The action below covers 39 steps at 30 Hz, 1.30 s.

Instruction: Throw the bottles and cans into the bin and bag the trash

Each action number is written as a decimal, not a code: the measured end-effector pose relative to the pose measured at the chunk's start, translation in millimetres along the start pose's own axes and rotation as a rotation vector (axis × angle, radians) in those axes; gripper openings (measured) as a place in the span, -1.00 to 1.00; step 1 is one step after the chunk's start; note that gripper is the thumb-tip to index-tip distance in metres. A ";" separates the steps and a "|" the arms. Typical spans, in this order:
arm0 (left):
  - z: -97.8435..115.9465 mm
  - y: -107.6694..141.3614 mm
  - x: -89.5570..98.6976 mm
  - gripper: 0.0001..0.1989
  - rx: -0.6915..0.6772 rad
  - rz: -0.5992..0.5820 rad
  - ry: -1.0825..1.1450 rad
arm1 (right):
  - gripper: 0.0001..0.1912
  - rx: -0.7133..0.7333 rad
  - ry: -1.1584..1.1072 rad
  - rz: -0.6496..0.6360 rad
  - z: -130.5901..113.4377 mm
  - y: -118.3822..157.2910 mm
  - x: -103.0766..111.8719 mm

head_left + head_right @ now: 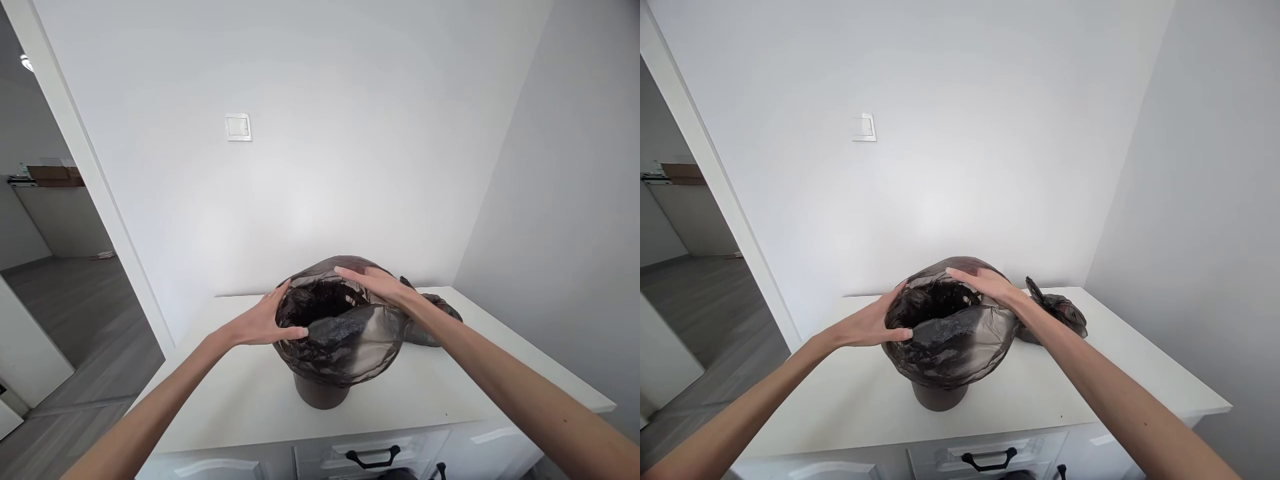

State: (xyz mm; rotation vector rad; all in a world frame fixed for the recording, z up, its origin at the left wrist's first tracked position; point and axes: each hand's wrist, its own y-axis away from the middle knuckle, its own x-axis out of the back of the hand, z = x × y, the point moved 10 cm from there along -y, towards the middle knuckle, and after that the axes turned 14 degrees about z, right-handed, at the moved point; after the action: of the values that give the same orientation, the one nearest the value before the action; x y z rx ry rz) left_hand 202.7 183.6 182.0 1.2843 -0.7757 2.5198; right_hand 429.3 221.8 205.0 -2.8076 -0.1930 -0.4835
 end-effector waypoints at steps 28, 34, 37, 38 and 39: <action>-99.0 101.7 -85.0 -0.42 0.651 0.021 0.653 | -0.50 0.249 0.526 0.412 95.7 108.3 36.7; -134.1 124.0 -98.4 -0.26 0.725 0.130 0.559 | -0.62 0.620 0.459 0.226 -34.0 126.4 -9.3; -155.2 136.9 -99.1 -0.24 0.713 0.239 0.506 | -0.67 0.734 0.532 0.036 -43.1 123.3 -47.1; -159.0 140.2 -96.9 -0.25 0.685 0.281 0.504 | -0.69 0.753 0.565 0.005 -41.0 120.6 -54.9; -160.3 142.9 -94.5 -0.27 0.647 0.317 0.508 | -0.69 0.770 0.601 -0.012 -38.5 118.1 -60.2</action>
State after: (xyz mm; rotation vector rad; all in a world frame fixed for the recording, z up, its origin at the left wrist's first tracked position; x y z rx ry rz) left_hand 90.6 155.0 -22.1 0.5960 -0.0383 3.3056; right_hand 382.3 93.1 188.9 -1.8299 -0.2066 -0.9778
